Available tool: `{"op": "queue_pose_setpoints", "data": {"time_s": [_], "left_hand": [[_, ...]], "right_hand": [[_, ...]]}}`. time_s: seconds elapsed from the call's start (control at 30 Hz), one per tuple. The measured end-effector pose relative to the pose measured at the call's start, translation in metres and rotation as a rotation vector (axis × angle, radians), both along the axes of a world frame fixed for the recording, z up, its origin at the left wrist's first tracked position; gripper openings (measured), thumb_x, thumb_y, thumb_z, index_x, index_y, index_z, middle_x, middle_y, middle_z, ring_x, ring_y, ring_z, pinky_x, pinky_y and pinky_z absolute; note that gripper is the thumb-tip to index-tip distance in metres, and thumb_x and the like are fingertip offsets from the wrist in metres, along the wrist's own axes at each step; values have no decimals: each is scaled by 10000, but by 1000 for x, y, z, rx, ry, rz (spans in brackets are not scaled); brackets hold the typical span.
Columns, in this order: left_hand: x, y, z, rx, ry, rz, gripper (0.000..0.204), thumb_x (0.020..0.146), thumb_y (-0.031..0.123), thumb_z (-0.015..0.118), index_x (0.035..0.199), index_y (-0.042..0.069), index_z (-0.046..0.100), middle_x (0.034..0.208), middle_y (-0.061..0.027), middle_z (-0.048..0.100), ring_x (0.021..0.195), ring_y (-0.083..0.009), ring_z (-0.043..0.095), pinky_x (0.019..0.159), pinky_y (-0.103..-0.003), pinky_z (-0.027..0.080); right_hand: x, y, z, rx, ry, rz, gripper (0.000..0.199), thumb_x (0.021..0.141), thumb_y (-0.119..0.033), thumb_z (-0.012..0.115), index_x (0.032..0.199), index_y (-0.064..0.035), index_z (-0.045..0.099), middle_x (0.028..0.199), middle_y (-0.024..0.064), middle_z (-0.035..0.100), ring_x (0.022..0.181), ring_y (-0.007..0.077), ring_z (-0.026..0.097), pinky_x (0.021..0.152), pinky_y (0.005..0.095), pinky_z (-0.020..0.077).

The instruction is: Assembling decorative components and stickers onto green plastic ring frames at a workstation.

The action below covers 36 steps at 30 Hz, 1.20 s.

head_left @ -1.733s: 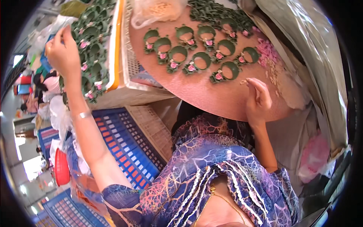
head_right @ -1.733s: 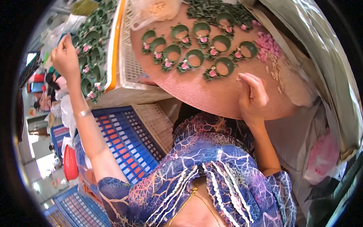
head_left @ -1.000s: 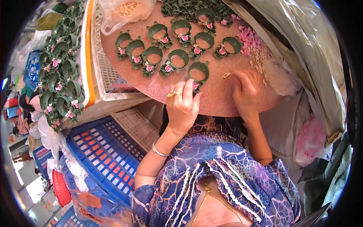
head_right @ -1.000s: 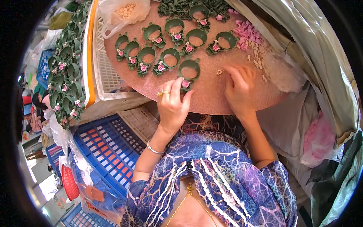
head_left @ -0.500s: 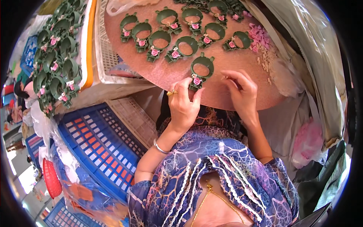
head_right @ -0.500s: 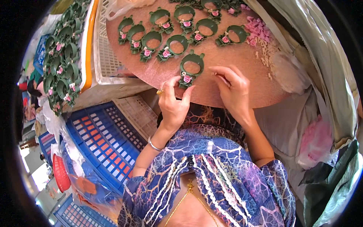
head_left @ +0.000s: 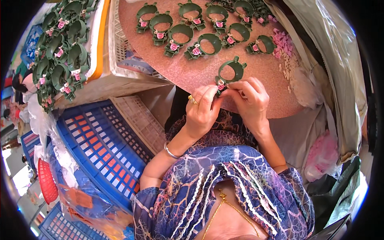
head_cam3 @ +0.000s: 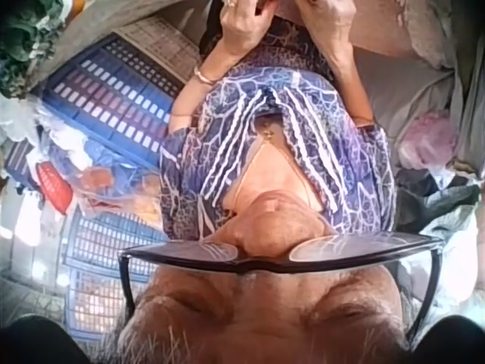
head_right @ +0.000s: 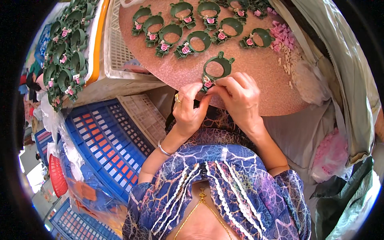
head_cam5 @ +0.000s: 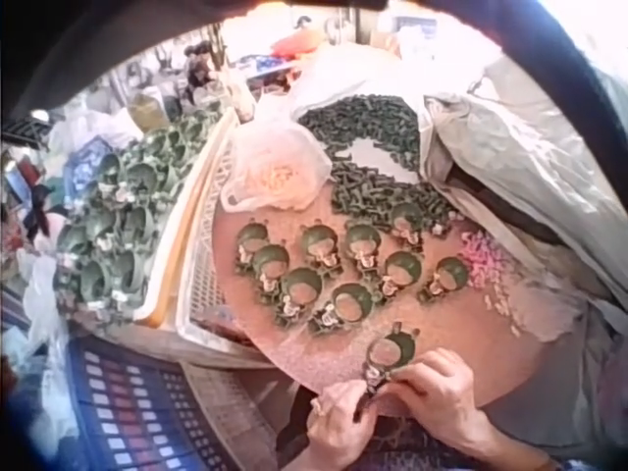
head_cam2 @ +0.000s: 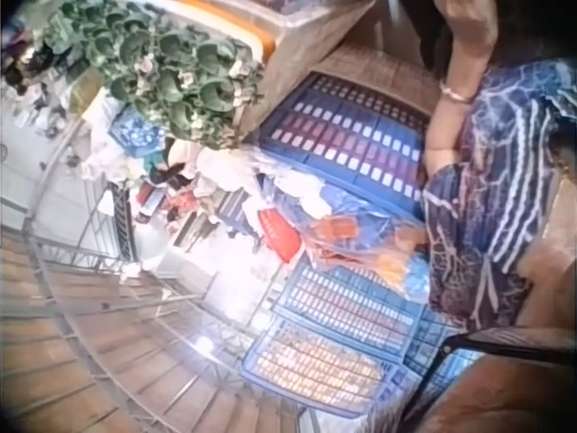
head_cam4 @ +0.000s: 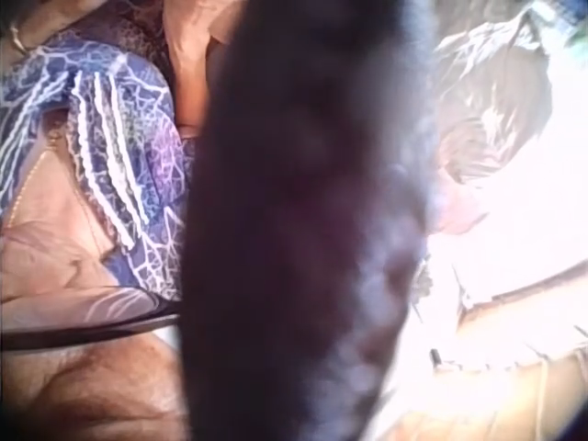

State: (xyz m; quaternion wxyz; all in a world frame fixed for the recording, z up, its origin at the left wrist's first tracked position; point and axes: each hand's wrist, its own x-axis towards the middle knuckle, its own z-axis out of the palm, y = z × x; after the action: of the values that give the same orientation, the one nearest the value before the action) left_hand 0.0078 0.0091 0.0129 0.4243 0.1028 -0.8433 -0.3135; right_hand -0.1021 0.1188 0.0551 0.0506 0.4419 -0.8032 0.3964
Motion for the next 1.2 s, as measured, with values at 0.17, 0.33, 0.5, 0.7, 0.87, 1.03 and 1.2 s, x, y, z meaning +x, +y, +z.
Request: {"op": "queue_pose_setpoints", "data": {"time_s": [0.17, 0.33, 0.5, 0.7, 0.87, 1.03, 1.2], "left_hand": [[6, 1, -1, 62, 20, 71, 458, 703, -24, 822, 1096, -10, 586, 1002, -166, 672, 878, -297, 675, 755, -344, 551], [2, -2, 0, 2, 84, 16, 464, 701, -9, 838, 1089, -20, 584, 1002, -170, 675, 878, -301, 677, 758, -353, 556], [0, -6, -3, -15, 128, 31, 444, 709, -1, 823, 1093, -37, 602, 1001, -162, 678, 840, -289, 669, 709, -345, 542], [13, 1, -1, -62, 53, 73, 403, 814, 134, 760, 1157, -5, 598, 1047, -152, 661, 914, -316, 656, 783, -403, 528], [10, 8, -5, 64, 135, 34, 446, 759, 95, 777, 1154, 18, 585, 1039, -132, 654, 900, -290, 658, 754, -374, 536], [16, 8, 2, 6, 131, 99, 396, 713, 74, 789, 1068, 3, 628, 1034, -139, 651, 892, -283, 651, 754, -369, 534], [15, 9, 6, 42, 83, 93, 360, 758, 109, 760, 1074, -1, 626, 1004, -141, 653, 883, -292, 652, 749, -371, 529]], "right_hand": [[1, 1, 6, 11, 98, 96, 176, 730, -58, 753, 892, -66, 684, 842, 63, 645, 763, 257, 616, 704, 376, 472], [5, -2, 3, -45, 85, 12, 203, 739, -59, 755, 927, -54, 679, 856, 69, 630, 777, 259, 620, 714, 378, 475], [7, -6, 17, 23, -364, -56, 168, 733, -55, 759, 884, -67, 687, 812, 77, 581, 767, 267, 603, 715, 378, 474], [11, -6, 16, 15, 116, 52, 167, 697, -6, 732, 841, -72, 678, 847, 89, 596, 785, 290, 568, 702, 397, 450], [9, 2, 8, 4, 119, 78, 109, 792, -1, 696, 885, -49, 666, 858, 110, 594, 818, 287, 564, 728, 395, 457], [13, -3, 15, 73, 49, 120, 89, 821, 26, 663, 876, -28, 619, 859, 118, 591, 791, 289, 583, 691, 386, 470], [11, 1, 11, 71, 115, 118, 101, 842, 30, 641, 919, -13, 593, 867, 137, 592, 815, 312, 582, 725, 401, 477]]}}
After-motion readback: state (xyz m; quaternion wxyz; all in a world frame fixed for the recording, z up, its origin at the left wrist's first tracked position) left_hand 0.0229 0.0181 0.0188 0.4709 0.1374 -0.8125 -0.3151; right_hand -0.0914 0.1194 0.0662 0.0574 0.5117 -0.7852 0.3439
